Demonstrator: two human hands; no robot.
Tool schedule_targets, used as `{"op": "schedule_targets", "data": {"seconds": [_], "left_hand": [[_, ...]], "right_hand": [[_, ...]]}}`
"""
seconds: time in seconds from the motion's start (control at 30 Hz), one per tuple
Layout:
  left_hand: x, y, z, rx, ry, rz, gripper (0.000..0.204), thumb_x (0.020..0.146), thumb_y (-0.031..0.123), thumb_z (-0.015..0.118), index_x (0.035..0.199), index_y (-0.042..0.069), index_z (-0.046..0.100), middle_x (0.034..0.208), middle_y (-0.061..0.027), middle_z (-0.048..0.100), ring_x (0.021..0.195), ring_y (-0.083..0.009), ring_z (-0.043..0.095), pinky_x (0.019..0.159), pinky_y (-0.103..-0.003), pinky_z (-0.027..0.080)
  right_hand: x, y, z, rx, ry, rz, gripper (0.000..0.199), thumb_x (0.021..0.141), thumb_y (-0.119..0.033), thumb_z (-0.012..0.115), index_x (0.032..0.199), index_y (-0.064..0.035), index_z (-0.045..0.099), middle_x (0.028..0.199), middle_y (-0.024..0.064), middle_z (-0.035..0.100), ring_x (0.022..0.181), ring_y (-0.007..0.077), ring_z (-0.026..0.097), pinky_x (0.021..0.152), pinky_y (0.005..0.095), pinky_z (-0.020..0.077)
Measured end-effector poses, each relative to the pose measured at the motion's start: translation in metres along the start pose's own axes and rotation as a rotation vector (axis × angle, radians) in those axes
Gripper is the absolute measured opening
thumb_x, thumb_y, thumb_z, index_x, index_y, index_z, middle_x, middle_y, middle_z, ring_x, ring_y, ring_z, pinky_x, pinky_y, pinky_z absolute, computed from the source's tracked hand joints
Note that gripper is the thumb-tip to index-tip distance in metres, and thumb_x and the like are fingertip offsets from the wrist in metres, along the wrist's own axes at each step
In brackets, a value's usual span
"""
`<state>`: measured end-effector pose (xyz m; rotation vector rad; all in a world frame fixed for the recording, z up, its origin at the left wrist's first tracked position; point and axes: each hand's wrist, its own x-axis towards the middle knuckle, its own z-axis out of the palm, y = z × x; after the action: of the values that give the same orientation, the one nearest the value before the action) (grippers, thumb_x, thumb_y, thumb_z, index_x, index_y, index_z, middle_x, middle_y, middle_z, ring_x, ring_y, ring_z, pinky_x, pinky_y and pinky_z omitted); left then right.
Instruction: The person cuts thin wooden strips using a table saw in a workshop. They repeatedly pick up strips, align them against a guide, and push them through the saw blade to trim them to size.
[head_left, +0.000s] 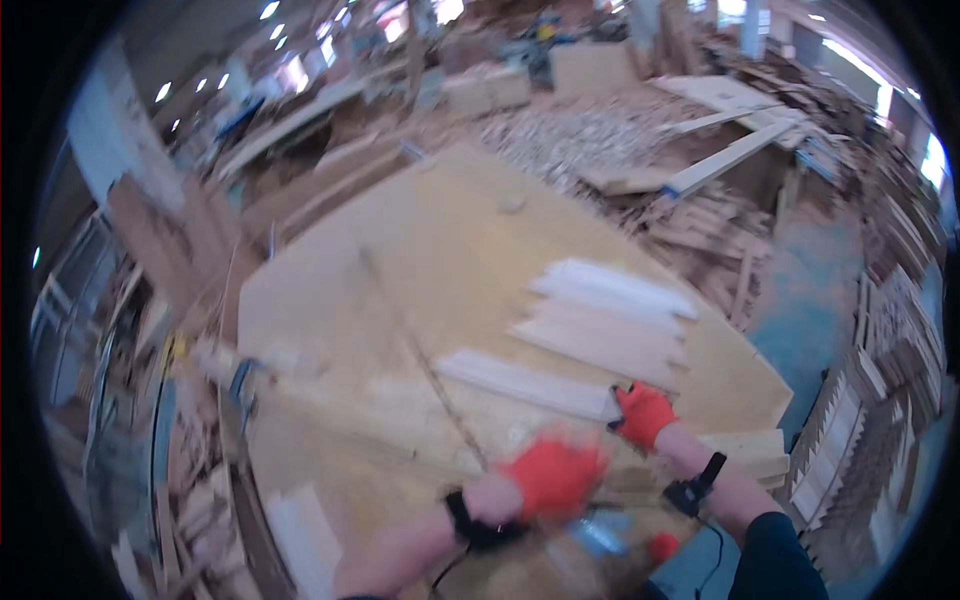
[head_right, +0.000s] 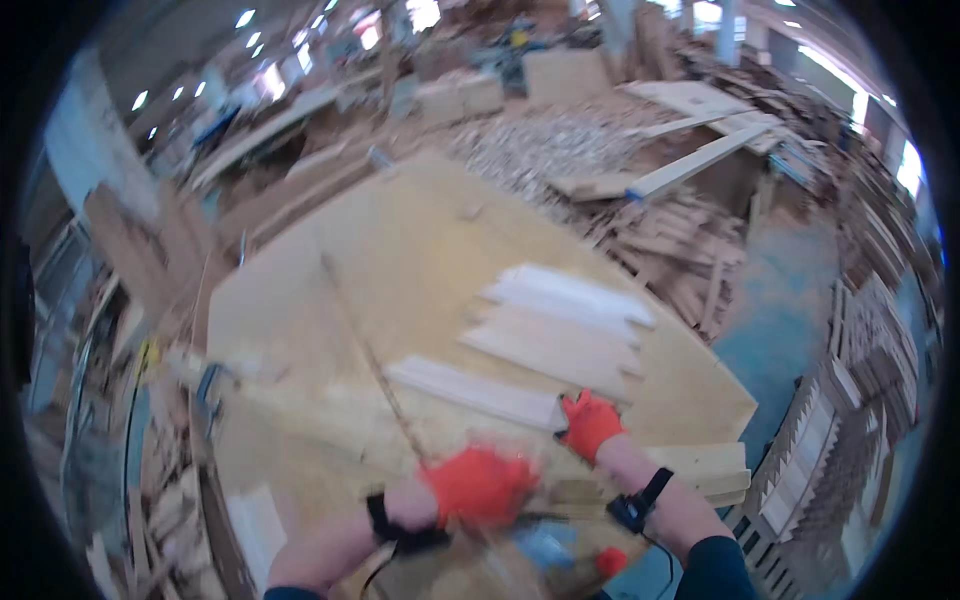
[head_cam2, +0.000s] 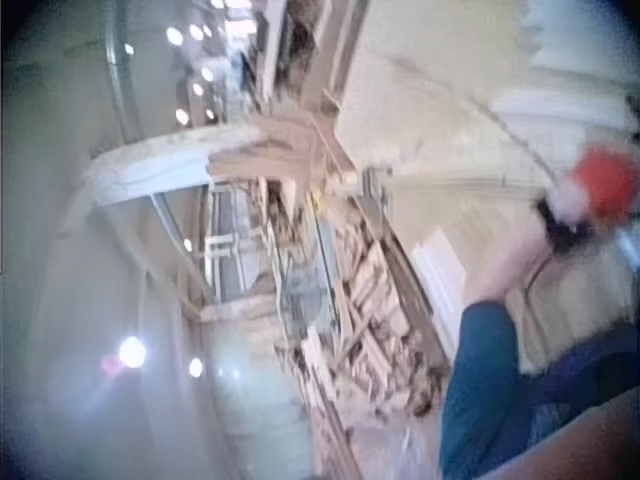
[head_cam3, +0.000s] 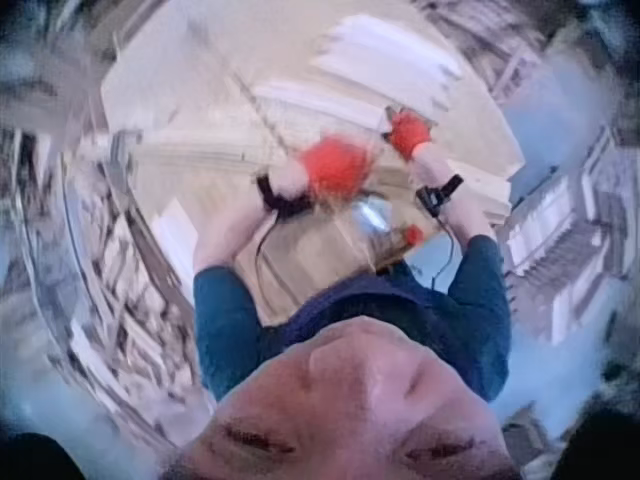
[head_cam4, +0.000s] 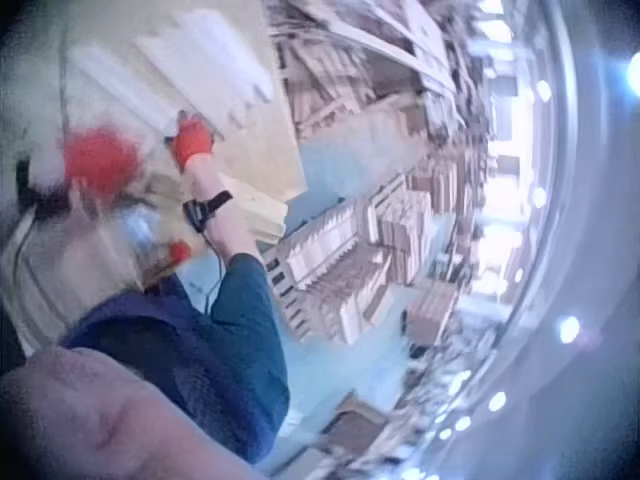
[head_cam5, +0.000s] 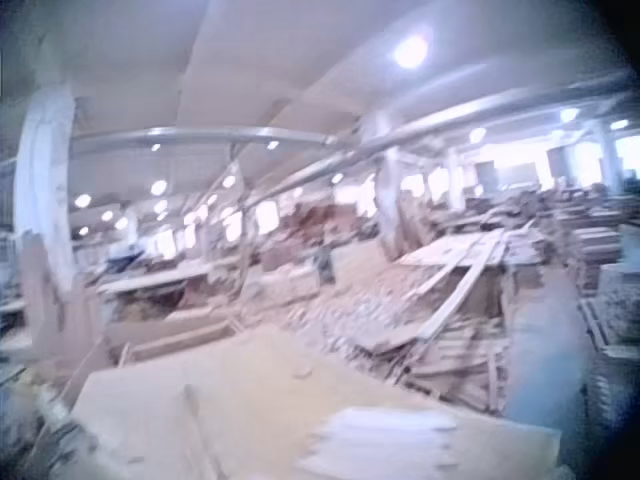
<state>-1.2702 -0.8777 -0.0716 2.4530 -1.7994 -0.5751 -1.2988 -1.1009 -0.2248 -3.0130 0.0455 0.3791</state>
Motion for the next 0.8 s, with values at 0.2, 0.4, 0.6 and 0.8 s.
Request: {"op": "schedule_targets", "data": {"seconds": [0.2, 0.4, 0.6, 0.8], "left_hand": [[-0.018, -0.089, -0.036, -0.127, 1.440, -0.512, 0.048, 0.088, 0.030, 0.068, 0.126, 0.003, 0.059, 0.121, -0.0175, 0.063, 0.111, -0.0358, 0.058, 0.092, -0.045, 0.046], [-0.124, -0.126, 0.093, -0.015, 0.856, -0.824, 0.047, 0.089, 0.035, 0.066, 0.125, 0.006, 0.061, 0.127, -0.0158, 0.061, 0.122, -0.0339, 0.055, 0.103, -0.046, 0.041], [-0.175, -0.175, 0.148, 0.011, 0.843, -1.066, 0.046, 0.092, 0.034, 0.060, 0.129, 0.007, 0.060, 0.133, -0.0156, 0.059, 0.127, -0.0341, 0.050, 0.107, -0.048, 0.037], [-0.184, -0.216, 0.165, 0.088, 0.809, -1.161, 0.047, 0.094, 0.036, 0.055, 0.132, 0.009, 0.059, 0.140, -0.0157, 0.055, 0.129, -0.0335, 0.049, 0.112, -0.052, 0.032]], "right_hand": [[0.017, -0.012, -0.004, 0.134, 0.017, -0.026, 0.076, 0.078, -0.043, 0.080, 0.141, -0.0119, 0.050, 0.123, 0.0217, 0.057, 0.111, 0.0383, 0.063, 0.092, 0.0455, 0.0533], [0.075, -0.089, -0.007, 0.231, 0.036, -0.177, 0.066, 0.083, -0.039, 0.076, 0.139, -0.0135, 0.054, 0.129, 0.0206, 0.057, 0.114, 0.0371, 0.062, 0.096, 0.0454, 0.0515], [0.128, -0.147, -0.013, 0.333, 0.032, -0.359, 0.053, 0.084, -0.031, 0.075, 0.131, -0.0109, 0.062, 0.121, 0.0196, 0.062, 0.109, 0.0368, 0.063, 0.094, 0.0439, 0.0512], [0.157, -0.201, -0.015, 0.301, 0.038, -0.425, 0.047, 0.084, -0.028, 0.074, 0.127, -0.0106, 0.064, 0.117, 0.0184, 0.064, 0.108, 0.0359, 0.063, 0.093, 0.0436, 0.0512]]}}
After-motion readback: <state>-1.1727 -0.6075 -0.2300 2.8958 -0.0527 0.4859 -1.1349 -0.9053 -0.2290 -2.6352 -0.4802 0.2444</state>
